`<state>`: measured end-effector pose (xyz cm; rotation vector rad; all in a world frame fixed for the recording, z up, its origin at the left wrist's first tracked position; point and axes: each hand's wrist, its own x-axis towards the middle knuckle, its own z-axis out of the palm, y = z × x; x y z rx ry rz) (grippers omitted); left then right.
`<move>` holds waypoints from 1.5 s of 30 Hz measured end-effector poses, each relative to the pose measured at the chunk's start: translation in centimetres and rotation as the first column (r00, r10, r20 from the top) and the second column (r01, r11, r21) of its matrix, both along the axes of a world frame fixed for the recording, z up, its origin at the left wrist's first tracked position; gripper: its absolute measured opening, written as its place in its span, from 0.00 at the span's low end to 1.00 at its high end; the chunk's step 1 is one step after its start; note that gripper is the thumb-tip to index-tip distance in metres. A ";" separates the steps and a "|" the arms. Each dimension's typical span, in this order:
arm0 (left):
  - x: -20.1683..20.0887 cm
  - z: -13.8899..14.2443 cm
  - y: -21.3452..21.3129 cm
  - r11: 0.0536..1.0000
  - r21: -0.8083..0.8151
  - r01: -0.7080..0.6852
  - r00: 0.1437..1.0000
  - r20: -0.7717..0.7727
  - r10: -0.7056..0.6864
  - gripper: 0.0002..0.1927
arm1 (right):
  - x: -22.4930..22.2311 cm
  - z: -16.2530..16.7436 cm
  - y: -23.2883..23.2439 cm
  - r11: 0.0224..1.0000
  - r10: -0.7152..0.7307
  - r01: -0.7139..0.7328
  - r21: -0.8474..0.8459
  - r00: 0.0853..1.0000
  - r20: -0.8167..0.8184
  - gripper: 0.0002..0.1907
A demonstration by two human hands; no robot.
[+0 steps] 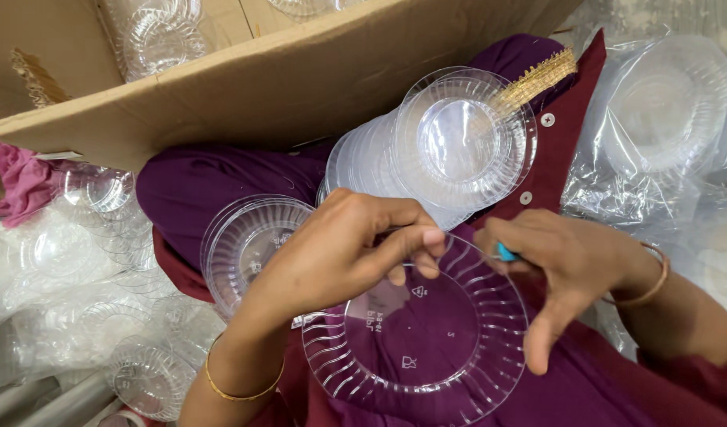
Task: The person sits on the floor and repeatedly picks up clear plastic plates from a cardboard box, separates them, and stacks them into a neat pile on their lap. The person handles the plates one at a time, aligning them before adding to the stack.
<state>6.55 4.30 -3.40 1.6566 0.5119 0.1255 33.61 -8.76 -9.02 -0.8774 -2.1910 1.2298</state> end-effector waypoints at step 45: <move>-1.6 -0.3 -0.8 0.996 0.042 -0.078 0.995 -0.055 0.080 0.12 | -1.9 -1.6 -3.3 0.989 -0.084 0.077 0.123 0.995 0.051 0.46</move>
